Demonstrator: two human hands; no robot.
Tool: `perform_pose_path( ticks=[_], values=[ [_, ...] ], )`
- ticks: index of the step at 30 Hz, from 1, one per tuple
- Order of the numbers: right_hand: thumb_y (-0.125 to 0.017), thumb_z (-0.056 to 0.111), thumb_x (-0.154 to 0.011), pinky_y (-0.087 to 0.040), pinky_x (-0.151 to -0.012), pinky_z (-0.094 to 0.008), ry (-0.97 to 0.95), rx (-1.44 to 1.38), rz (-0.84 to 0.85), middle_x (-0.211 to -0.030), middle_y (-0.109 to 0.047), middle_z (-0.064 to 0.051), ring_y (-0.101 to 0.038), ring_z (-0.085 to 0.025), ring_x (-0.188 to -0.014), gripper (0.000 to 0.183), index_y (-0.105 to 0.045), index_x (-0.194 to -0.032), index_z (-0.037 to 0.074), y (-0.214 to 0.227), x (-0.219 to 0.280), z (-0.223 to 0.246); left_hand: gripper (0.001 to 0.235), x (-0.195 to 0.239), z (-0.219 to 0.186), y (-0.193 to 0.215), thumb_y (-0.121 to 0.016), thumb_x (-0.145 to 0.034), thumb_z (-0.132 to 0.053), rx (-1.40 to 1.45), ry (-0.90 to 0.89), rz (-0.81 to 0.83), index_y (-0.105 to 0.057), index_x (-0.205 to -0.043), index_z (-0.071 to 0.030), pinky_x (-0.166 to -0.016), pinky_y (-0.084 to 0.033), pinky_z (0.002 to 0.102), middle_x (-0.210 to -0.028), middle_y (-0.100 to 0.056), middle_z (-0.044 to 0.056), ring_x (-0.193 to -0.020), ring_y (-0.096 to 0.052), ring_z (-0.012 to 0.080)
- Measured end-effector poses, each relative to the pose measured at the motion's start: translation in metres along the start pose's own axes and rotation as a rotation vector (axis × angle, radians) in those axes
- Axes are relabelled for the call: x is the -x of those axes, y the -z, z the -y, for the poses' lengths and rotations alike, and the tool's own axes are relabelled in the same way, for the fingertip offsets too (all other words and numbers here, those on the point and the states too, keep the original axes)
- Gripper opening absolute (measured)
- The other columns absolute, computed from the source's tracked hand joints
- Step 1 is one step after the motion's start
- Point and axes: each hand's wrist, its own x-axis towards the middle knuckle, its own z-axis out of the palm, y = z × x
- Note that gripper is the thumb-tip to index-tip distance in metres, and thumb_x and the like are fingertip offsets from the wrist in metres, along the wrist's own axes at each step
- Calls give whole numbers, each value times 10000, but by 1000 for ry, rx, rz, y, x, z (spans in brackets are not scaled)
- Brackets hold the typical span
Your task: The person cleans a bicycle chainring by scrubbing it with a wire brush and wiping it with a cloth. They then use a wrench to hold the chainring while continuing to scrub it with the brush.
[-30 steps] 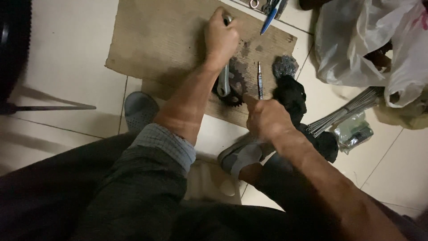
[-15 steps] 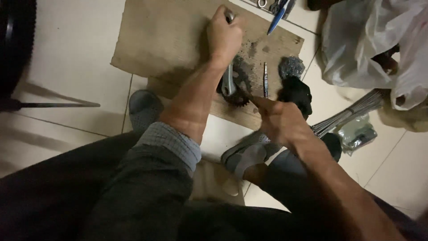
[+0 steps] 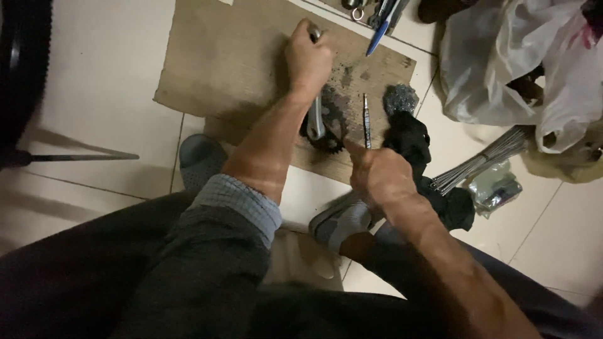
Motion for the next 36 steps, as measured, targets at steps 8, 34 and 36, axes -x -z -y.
perform_pose_path(
  ticks=[8,34,36],
  values=[
    [-553,183,-907,-502,-458,-466,182,100,-327,-702,-724,-170,-665,-350,-509,622,-511,-1527,203,-20,11,-5,54,-9,16,2,-595,-839,-82,54,52,-86,-543,-830,-92,-573,-512,394,-702,-617,52,-582,-601,223],
    [-573,181,-883,-490,-432,-430,179,187,-457,-798,-708,-116,-652,-307,-502,622,-541,-1501,246,-41,-2,1,66,-15,14,8,-564,-824,-138,78,61,-119,-536,-795,-86,-536,-475,359,-657,-571,40,-559,-536,195],
    [-546,216,-945,-543,-522,-443,134,123,-341,-883,-739,-125,-710,-330,-610,584,-499,-1522,286,-28,9,-5,92,-10,7,6,-573,-815,-151,77,60,-128,-530,-769,-84,-553,-487,359,-653,-563,38,-564,-530,201]
  ],
)
